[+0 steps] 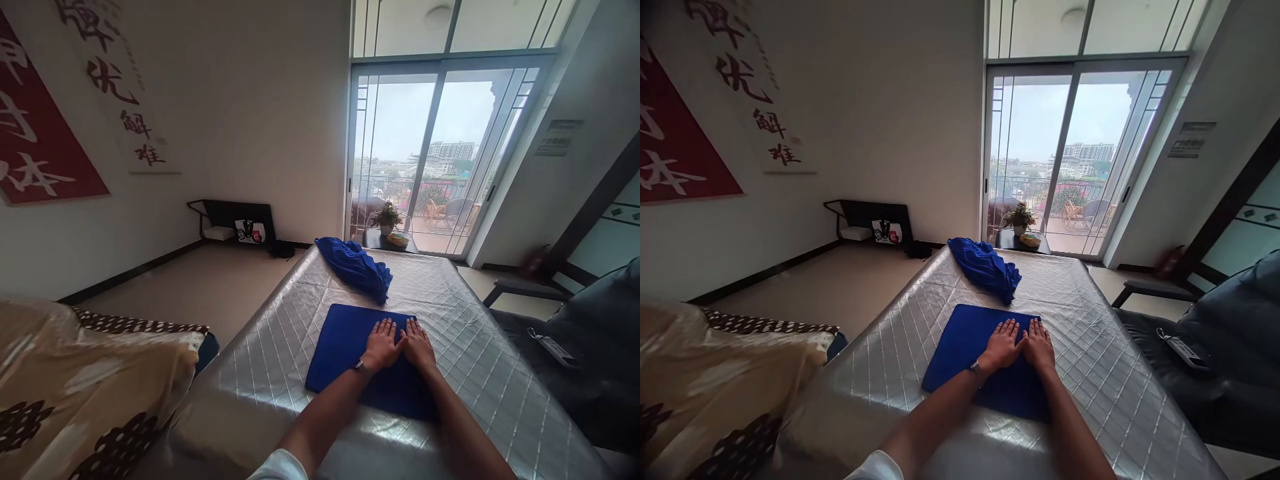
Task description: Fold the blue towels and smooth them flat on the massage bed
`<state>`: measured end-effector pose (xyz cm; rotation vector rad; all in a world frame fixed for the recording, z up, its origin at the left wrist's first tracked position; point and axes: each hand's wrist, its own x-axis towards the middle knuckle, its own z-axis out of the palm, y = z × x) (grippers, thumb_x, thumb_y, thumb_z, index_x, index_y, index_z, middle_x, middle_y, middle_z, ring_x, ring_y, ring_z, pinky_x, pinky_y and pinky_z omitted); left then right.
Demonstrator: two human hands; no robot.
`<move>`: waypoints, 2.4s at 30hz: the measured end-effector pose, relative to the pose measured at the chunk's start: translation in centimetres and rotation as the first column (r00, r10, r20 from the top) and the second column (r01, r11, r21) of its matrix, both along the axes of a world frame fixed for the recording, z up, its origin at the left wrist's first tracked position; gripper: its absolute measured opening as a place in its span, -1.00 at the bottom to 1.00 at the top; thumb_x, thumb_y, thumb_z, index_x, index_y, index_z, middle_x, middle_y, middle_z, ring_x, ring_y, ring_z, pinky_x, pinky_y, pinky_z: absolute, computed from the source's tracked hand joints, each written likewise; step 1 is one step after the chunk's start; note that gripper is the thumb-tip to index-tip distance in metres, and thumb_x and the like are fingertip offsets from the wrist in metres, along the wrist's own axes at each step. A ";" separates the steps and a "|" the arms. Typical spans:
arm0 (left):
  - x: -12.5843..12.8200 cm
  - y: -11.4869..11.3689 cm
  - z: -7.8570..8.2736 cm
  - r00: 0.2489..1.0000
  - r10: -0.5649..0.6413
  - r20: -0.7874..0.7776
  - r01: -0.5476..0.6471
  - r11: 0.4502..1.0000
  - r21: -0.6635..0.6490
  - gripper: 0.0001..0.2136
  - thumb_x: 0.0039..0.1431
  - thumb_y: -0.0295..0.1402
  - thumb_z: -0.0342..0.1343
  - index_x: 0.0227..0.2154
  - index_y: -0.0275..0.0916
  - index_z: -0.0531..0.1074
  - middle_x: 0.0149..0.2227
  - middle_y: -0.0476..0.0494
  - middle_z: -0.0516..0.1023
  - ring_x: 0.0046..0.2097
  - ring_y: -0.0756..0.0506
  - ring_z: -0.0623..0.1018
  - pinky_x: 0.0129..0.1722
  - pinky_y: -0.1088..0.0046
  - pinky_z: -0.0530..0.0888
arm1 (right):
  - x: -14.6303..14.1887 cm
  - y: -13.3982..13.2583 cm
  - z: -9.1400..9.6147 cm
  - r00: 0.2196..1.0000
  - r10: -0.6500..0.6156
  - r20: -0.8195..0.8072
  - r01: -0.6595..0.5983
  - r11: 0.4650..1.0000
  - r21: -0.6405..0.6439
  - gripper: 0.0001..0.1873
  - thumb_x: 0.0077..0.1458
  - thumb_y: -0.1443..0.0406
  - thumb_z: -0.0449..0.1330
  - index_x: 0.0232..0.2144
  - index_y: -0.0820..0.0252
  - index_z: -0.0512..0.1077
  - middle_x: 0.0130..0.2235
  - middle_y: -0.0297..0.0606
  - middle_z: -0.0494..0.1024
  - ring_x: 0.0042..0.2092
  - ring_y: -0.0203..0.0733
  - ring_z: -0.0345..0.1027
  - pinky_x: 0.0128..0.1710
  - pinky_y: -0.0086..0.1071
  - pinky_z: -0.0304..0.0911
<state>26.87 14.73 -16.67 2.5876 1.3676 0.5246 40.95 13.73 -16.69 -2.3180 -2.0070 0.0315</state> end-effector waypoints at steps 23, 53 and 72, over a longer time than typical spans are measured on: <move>-15.3 0.4 1.5 0.901 0.423 -0.099 -0.417 0.906 0.076 -0.29 0.41 0.06 -0.27 0.38 -0.42 0.10 0.42 -0.38 0.08 0.44 -0.31 0.03 0.41 0.11 -0.01 | -0.8 -5.5 -0.8 1.000 0.012 0.028 -0.012 1.000 -0.001 -0.27 0.35 0.11 -0.30 0.41 0.45 -0.04 0.46 -0.10 -0.09 0.46 -0.08 -0.28 0.40 -0.13 -0.28; -21.5 -7.6 0.3 0.966 0.217 -0.142 -0.236 0.961 -0.141 -0.22 0.39 0.15 -0.46 0.43 -0.38 -0.07 0.46 -0.30 -0.15 0.46 -0.20 -0.10 0.42 0.14 -0.02 | -0.6 -8.4 -0.2 0.992 0.082 0.097 -0.091 0.991 0.094 -0.30 0.36 0.15 -0.30 0.39 0.44 0.02 0.44 -0.10 -0.02 0.46 -0.11 -0.24 0.41 -0.12 -0.28; -3.5 -10.9 2.8 0.931 -0.358 -0.074 0.346 0.928 -0.140 -0.30 0.45 0.04 -0.51 0.44 -0.35 -0.13 0.46 -0.23 -0.10 0.47 -0.13 -0.11 0.42 0.23 -0.09 | -1.8 -14.5 -1.0 0.988 0.134 0.075 -0.133 0.991 -0.014 -0.36 0.32 0.21 -0.17 0.39 0.23 0.07 0.45 -0.20 -0.06 0.45 -0.09 -0.23 0.41 -0.09 -0.21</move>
